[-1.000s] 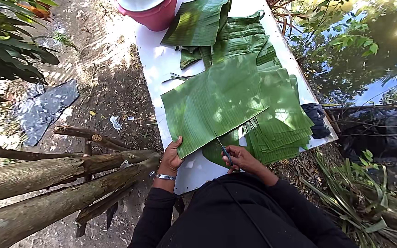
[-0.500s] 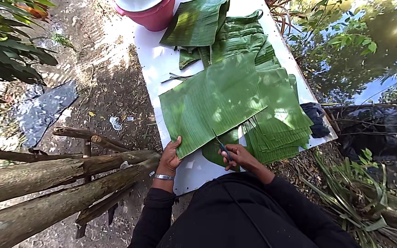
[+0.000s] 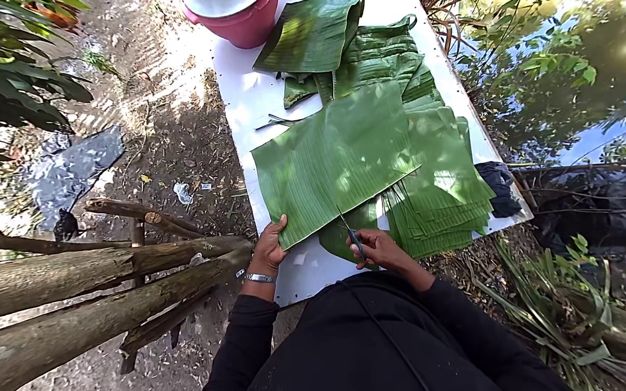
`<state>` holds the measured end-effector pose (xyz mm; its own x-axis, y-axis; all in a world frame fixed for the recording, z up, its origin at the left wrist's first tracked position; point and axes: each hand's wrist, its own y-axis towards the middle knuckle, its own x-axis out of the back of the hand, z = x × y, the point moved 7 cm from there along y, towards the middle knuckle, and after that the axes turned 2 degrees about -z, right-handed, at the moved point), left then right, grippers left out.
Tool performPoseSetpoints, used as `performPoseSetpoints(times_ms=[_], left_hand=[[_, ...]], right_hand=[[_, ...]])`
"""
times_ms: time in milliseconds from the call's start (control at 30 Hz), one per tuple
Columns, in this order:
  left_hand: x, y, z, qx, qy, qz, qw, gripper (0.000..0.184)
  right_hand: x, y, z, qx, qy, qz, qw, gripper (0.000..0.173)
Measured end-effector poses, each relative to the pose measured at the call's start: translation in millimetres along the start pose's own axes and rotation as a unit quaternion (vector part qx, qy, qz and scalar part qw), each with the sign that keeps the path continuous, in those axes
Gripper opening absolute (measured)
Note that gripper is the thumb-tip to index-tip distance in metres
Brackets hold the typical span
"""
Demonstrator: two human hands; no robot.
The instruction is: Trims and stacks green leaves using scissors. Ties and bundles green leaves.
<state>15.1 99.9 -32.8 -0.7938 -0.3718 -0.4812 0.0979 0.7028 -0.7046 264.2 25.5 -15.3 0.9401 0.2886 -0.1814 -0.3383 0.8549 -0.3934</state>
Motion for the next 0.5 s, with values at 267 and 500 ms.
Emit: performPoseSetpoints(times_ms=[267, 500], left_hand=[[0.5, -3.7, -8.0, -0.014, 0.032, 0.007, 0.999, 0.022], [-4.9, -16.8, 8.4, 0.047, 0.141, 0.013, 0.989, 0.038]], right_hand=[[23.9, -9.0, 22.0, 0.098, 0.041, 0.133, 0.985, 0.053], [37.7, 69.9, 44.2, 0.245, 0.175, -0.063, 0.952, 0.073]])
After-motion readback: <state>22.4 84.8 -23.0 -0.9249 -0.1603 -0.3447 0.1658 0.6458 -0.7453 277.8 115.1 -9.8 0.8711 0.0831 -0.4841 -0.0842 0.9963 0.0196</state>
